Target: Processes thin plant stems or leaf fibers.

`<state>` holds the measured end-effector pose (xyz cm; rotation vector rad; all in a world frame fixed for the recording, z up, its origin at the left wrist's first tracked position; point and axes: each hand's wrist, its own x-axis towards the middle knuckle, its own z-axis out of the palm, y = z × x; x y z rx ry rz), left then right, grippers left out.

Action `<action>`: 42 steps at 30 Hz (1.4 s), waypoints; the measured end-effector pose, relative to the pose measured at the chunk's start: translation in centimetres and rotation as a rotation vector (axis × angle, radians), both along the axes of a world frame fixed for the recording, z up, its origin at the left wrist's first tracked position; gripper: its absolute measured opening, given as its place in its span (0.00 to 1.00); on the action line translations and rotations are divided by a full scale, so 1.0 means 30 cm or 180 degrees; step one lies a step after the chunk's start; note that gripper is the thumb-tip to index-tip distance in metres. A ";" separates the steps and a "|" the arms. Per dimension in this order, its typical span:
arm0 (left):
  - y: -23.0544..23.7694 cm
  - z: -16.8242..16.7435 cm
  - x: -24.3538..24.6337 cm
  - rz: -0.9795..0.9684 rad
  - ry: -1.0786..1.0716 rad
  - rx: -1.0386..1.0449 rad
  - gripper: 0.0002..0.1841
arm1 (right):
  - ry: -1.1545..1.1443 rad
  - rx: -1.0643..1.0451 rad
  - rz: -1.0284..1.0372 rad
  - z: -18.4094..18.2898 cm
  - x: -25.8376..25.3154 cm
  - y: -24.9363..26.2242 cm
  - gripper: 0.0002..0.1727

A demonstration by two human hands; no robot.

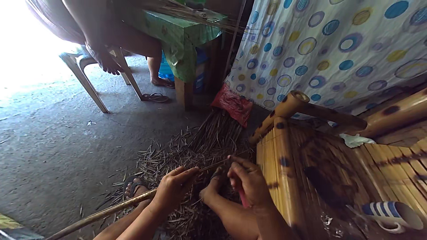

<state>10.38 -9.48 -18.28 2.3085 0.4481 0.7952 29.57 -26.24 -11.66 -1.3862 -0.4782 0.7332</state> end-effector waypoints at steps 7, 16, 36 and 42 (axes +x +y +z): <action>0.006 -0.014 -0.008 0.0191 -0.0065 0.0208 0.13 | 0.0070 0.0281 -0.0506 0.004 0.052 0.001 0.18; -0.007 -0.034 -0.001 0.0228 -0.0285 0.0342 0.13 | 0.0434 0.0144 -0.0183 -0.020 -0.042 0.031 0.18; 0.020 -0.060 -0.004 0.0191 -0.0115 0.0761 0.15 | 0.0156 0.0575 -0.2054 0.052 0.328 -0.102 0.12; 0.023 -0.049 -0.010 0.0141 0.0203 0.0520 0.18 | -0.0205 0.0909 -0.2325 0.054 0.363 -0.148 0.12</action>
